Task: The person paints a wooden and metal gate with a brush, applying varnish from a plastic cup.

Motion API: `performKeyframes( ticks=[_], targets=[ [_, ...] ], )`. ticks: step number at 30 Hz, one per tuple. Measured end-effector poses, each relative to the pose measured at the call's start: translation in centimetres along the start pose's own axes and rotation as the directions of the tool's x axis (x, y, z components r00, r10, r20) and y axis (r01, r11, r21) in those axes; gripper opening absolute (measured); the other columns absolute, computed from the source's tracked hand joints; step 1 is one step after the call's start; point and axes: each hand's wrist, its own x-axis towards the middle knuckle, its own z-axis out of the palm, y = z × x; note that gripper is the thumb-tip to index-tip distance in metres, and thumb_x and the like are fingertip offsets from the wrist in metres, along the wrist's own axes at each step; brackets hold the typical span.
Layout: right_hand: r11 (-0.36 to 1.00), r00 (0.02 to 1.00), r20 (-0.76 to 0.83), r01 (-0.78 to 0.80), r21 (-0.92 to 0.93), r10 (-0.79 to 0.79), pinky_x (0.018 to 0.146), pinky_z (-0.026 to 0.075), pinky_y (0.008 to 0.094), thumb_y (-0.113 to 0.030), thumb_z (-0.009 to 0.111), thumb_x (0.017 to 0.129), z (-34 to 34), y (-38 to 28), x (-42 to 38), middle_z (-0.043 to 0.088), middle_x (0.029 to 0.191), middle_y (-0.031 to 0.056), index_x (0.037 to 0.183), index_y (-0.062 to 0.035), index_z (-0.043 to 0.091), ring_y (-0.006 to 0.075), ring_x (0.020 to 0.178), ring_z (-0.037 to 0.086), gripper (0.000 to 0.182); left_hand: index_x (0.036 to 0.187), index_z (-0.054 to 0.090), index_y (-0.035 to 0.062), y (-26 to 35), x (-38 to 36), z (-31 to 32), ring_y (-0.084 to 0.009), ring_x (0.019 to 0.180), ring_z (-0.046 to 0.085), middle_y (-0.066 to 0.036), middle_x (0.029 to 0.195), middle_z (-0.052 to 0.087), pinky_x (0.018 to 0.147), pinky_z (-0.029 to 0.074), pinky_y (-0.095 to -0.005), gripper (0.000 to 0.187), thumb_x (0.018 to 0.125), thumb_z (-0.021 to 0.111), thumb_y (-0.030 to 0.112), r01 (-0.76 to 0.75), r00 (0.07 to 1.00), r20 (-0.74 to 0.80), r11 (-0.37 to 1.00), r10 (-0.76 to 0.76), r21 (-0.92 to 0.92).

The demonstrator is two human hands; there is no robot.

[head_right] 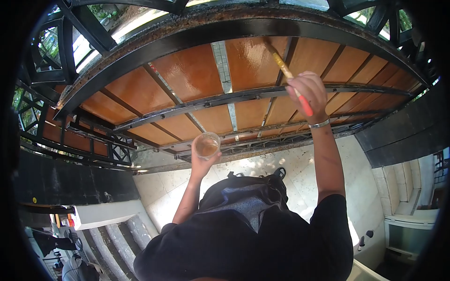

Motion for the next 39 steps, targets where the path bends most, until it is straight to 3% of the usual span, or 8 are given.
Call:
performKeyframes(
  ticks=[4, 11, 16, 19, 24, 27, 34, 39],
  targets=[
    [0.989, 0.959, 0.278, -0.081, 0.125, 0.044, 0.077, 0.054, 0.0391, -0.001, 0.080, 0.074, 2.2, -1.0, -4.0, 0.066, 0.088, 0.0079, 0.102, -0.0069, 0.065, 0.0283, 0.082, 0.062, 0.032, 0.142, 0.033, 0.0040, -0.3, 0.6, 0.3, -0.0225, 0.122, 0.053, -0.013, 0.129, 0.053, 0.104, 0.045, -0.0380, 0.089, 0.072, 0.087, 0.008, -0.006, 0.999, 0.032, 1.000, 0.007, -0.011],
    [0.916, 0.899, 0.422, -0.258, 0.306, 0.112, 0.073, 0.051, 0.0361, -0.012, 0.079, 0.079, 4.6, -3.8, -3.0, 0.065, 0.084, 0.0053, 0.095, -0.0062, 0.066, 0.0251, 0.079, 0.060, 0.021, 0.142, 0.033, 0.0039, 0.2, 1.7, 1.3, -0.0226, 0.122, 0.053, -0.013, 0.129, 0.053, 0.104, 0.045, -0.0383, 0.089, 0.072, 0.087, 0.008, -0.028, 0.996, 0.084, 1.000, 0.028, 0.004],
    [0.933, 0.923, 0.365, -0.232, 0.276, 0.121, 0.071, 0.050, 0.0366, -0.011, 0.079, 0.080, 5.8, -2.9, -0.1, 0.065, 0.084, 0.0062, 0.095, -0.0052, 0.066, 0.0259, 0.077, 0.059, 0.020, 0.142, 0.033, 0.0039, 0.5, 1.9, 1.2, -0.0230, 0.121, 0.053, -0.014, 0.128, 0.053, 0.103, 0.045, -0.0384, 0.089, 0.072, 0.088, 0.010, -0.023, 0.996, 0.086, 1.000, 0.023, -0.009],
    [0.996, 0.998, 0.064, -0.018, 0.087, 0.012, 0.073, 0.053, 0.0402, -0.008, 0.081, 0.075, 3.6, -2.5, 1.9, 0.064, 0.087, 0.0092, 0.099, -0.0040, 0.068, 0.0287, 0.077, 0.061, 0.028, 0.142, 0.033, 0.0039, 0.5, 1.5, 0.7, -0.0234, 0.121, 0.053, -0.014, 0.129, 0.053, 0.103, 0.045, -0.0383, 0.090, 0.072, 0.088, 0.011, -0.022, 0.998, 0.055, 1.000, 0.021, 0.016],
    [0.992, 0.984, 0.129, 0.125, 0.001, -0.124, 0.078, 0.055, 0.0413, -0.006, 0.082, 0.073, 2.7, -0.9, -2.1, 0.065, 0.089, 0.0083, 0.102, -0.0047, 0.068, 0.0276, 0.081, 0.062, 0.032, 0.142, 0.034, 0.0039, 0.6, 1.2, -0.2, -0.0230, 0.121, 0.054, -0.014, 0.130, 0.052, 0.104, 0.045, -0.0383, 0.089, 0.072, 0.088, 0.010, -0.011, 0.999, 0.032, 1.000, 0.010, 0.022],
    [0.993, 0.961, 0.275, -0.061, 0.102, 0.030, 0.079, 0.054, 0.0407, -0.004, 0.082, 0.071, 1.7, -1.1, -4.2, 0.065, 0.089, 0.0070, 0.099, -0.0070, 0.067, 0.0274, 0.083, 0.062, 0.032, 0.142, 0.034, 0.0039, 0.5, 1.0, -0.7, -0.0228, 0.122, 0.053, -0.013, 0.130, 0.052, 0.104, 0.045, -0.0387, 0.088, 0.072, 0.087, 0.008, -0.013, 1.000, 0.017, 1.000, 0.013, -0.016],
    [0.976, 0.847, 0.528, -0.165, 0.142, 0.067, 0.075, 0.053, 0.0362, -0.005, 0.082, 0.071, -1.7, 2.0, -2.4, 0.065, 0.087, 0.0059, 0.096, -0.0066, 0.065, 0.0256, 0.082, 0.062, 0.030, 0.142, 0.033, 0.0036, 0.6, 1.4, -0.6, -0.0231, 0.122, 0.053, -0.013, 0.131, 0.052, 0.105, 0.044, -0.0390, 0.087, 0.072, 0.086, 0.008, 0.026, 1.000, 0.011, 1.000, -0.026, 0.012],
    [0.997, 0.970, 0.232, 0.071, 0.036, -0.077, 0.077, 0.054, 0.0402, -0.007, 0.084, 0.069, -3.9, 2.9, 2.0, 0.065, 0.088, 0.0067, 0.100, -0.0058, 0.066, 0.0269, 0.080, 0.062, 0.036, 0.141, 0.034, 0.0032, 1.1, 1.7, 1.1, -0.0232, 0.122, 0.052, -0.013, 0.130, 0.052, 0.105, 0.043, -0.0390, 0.087, 0.072, 0.086, 0.010, -0.019, 0.999, -0.026, 1.000, 0.019, 0.007]
  ],
)
